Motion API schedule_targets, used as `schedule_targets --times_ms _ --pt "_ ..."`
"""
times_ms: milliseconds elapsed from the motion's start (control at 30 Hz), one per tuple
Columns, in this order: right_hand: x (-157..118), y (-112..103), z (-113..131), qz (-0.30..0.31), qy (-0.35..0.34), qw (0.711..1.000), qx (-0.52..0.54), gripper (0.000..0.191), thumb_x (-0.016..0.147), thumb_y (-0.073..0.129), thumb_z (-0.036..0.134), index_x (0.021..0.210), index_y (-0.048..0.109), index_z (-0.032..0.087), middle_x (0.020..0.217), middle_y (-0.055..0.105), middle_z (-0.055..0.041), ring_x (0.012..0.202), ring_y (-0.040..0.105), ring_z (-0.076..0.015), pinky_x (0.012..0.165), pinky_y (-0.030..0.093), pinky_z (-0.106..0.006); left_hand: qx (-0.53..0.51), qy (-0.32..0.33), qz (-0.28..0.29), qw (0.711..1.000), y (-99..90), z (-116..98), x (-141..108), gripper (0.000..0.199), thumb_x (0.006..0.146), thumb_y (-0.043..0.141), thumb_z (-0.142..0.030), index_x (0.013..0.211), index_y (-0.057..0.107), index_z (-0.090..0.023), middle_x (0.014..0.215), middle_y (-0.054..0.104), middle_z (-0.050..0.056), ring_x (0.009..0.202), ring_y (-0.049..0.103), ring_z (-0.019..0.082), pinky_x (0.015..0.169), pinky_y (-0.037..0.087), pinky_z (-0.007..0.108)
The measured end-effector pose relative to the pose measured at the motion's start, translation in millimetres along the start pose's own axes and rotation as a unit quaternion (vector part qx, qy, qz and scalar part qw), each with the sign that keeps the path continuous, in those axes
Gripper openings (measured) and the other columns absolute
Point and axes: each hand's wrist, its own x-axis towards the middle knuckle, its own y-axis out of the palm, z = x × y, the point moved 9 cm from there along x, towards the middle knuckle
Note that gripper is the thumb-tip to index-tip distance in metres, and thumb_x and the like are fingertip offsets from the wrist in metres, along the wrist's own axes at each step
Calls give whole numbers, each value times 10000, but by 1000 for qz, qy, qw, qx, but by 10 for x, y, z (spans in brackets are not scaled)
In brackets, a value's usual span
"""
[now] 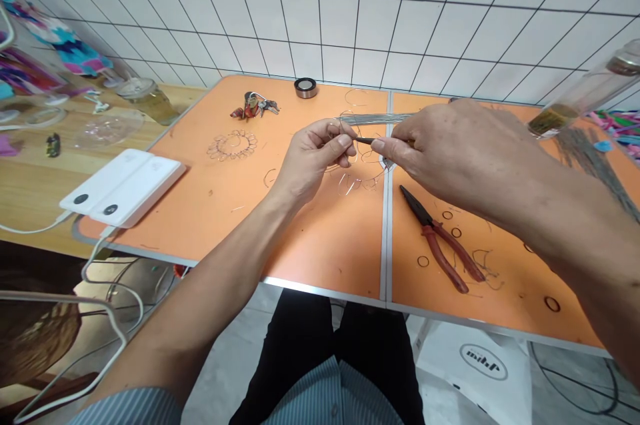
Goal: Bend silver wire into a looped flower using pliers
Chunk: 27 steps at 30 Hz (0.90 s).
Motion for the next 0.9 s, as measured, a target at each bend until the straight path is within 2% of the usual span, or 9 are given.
schedule_targets --times_ms 100,200,300,400,467,600,767,900 --pt "-22 46 -114 48 99 993 -50 695 1118 474 779 708 726 278 687 653 -122 669 599 -306 710 384 -465 -1 16 9 1000 18 -32 -5 261 950 953 -390 980 786 -192 801 739 -6 724 664 105 681 551 238" --pt "-29 46 -77 51 99 992 -66 693 1124 435 788 760 761 296 731 679 -123 687 603 -320 699 375 -465 11 10 5 1000 21 -31 -6 328 916 981 -454 953 779 -197 791 730 -12 740 668 105 683 551 234" --pt "-33 49 -76 44 90 993 -68 704 1118 431 805 746 751 300 729 673 -121 683 587 -318 691 367 -460 16 -5 -4 1000 25 -11 0 440 790 1071 -491 930 772 -200 800 727 -21 730 664 99 679 548 234" --pt "-29 44 -90 40 86 993 -63 699 1119 454 799 717 717 290 694 644 -111 679 588 -304 696 360 -450 6 -16 -16 1000 28 12 11 546 643 1150 -461 916 755 -201 834 735 -24 724 666 92 689 548 242" --pt "-24 45 -101 48 92 992 -69 679 1121 468 778 713 704 290 687 645 -98 663 579 -290 682 354 -445 5 -22 -23 999 22 29 17 565 609 1163 -430 911 745 -201 851 740 -24 725 669 89 704 552 248" --pt "-8 55 -101 68 103 989 -79 647 1118 483 749 710 695 294 722 682 -81 634 555 -271 652 351 -443 6 -15 -21 1000 14 37 26 484 645 1133 -321 915 753 -188 843 736 -25 720 661 80 708 540 241" --pt "-11 58 -69 60 94 990 -86 667 1135 451 750 719 694 287 727 651 -91 677 543 -274 689 357 -433 17 -6 -24 1000 6 15 12 295 735 992 -144 903 753 -183 846 755 -18 730 675 86 696 526 236" --pt "-28 18 35 15 37 997 -72 734 1113 399 809 731 719 269 676 606 -114 647 515 -272 682 366 -440 38 -28 -42 998 0 6 -9 250 749 940 -128 879 736 -190 799 739 -22 694 641 84 659 502 235"
